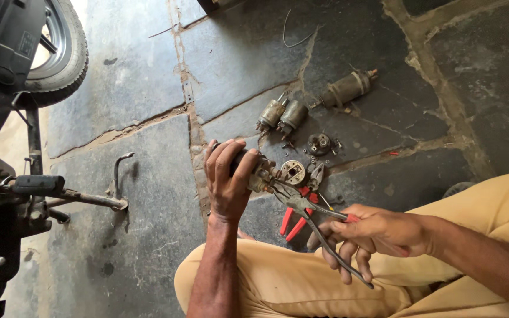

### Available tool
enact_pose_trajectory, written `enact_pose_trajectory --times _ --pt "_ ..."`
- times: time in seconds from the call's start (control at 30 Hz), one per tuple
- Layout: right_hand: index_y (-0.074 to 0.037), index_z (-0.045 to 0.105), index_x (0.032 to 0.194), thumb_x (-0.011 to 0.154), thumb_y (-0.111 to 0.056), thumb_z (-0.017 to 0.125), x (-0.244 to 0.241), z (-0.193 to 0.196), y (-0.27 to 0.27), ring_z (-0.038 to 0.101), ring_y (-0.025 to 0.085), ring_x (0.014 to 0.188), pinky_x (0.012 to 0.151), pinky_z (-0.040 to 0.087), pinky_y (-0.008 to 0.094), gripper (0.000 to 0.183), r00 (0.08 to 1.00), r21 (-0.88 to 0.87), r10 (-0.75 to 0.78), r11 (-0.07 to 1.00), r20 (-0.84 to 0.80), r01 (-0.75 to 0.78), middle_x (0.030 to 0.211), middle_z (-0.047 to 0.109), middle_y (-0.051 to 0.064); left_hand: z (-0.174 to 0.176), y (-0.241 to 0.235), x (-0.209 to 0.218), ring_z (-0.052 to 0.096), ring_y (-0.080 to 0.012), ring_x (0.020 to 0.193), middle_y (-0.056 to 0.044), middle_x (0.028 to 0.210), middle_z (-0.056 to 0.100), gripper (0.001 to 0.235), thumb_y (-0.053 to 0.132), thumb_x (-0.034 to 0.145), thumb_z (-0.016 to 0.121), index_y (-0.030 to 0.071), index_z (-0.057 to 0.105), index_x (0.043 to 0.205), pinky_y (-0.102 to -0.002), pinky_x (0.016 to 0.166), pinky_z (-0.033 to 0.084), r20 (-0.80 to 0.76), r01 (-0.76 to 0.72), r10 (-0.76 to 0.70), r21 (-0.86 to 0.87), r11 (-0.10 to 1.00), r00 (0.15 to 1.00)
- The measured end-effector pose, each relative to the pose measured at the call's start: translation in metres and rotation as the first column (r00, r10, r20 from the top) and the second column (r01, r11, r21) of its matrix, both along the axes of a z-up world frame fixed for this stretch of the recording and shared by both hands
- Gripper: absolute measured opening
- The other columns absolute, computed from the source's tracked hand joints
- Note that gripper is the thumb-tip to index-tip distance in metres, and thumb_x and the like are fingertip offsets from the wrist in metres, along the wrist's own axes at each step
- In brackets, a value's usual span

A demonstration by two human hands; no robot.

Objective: The person sits on the floor and disassembles a cylindrical motor component using a screwdriver and pliers. They remove internal parts, manipulate the housing, and place the disassembled pieces on the floor next to other similar components.

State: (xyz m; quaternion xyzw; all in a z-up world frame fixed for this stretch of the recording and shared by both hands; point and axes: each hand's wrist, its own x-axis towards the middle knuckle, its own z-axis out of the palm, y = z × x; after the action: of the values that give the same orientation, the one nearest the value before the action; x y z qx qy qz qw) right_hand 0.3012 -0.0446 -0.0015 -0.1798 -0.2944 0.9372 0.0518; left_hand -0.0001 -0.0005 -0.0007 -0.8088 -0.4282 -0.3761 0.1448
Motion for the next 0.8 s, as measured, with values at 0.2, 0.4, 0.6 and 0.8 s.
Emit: enact_pose_trajectory --times 0.2,0.4,0.6,0.8 --pt "0.007 0.058 0.136 0.1 -0.041 0.053 0.003 0.003 0.005 0.077 0.024 0.085 0.06 0.063 0.033 0.06 0.999 -0.001 0.034 0.999 -0.006 -0.034 0.098 0.07 0.016 0.002 -0.002 -0.003 0.057 -0.0281 0.13 -0.007 0.133 0.06 0.043 0.011 0.088 0.082 0.018 0.064 0.126 -0.054 0.124 0.039 -0.009 0.007 -0.007 0.0 1.0 1.0" --pt "0.006 0.058 0.134 0.099 -0.041 0.052 0.003 0.007 0.007 0.077 0.023 0.088 0.062 0.065 0.035 0.059 0.998 0.07 0.04 0.997 0.048 -0.044 0.101 0.069 0.015 0.0 -0.001 -0.002 0.056 -0.0266 0.131 -0.007 0.133 0.058 0.045 0.013 0.087 0.083 0.02 0.064 0.128 -0.053 0.124 0.038 -0.02 -0.006 0.005 -0.02 1.0 1.0" --pt "0.005 0.06 0.133 0.099 -0.04 0.052 0.005 0.01 0.007 0.078 0.023 0.086 0.062 0.066 0.036 0.057 0.995 0.102 0.06 0.992 0.082 -0.069 0.098 0.071 0.016 -0.001 -0.003 -0.003 0.056 -0.0272 0.132 -0.007 0.134 0.058 0.048 0.013 0.087 0.084 0.021 0.063 0.129 -0.053 0.124 0.039 -0.046 0.034 -0.036 -0.041 0.999 0.998" --pt "0.006 0.06 0.134 0.101 -0.039 0.051 0.007 0.011 0.009 0.077 0.025 0.084 0.062 0.066 0.036 0.057 0.997 0.089 0.062 0.994 0.048 -0.066 0.098 0.069 0.015 0.0 -0.002 -0.003 0.056 -0.0272 0.132 -0.007 0.135 0.057 0.047 0.012 0.087 0.083 0.021 0.063 0.129 -0.054 0.124 0.039 -0.049 0.045 -0.048 -0.046 0.998 0.998"
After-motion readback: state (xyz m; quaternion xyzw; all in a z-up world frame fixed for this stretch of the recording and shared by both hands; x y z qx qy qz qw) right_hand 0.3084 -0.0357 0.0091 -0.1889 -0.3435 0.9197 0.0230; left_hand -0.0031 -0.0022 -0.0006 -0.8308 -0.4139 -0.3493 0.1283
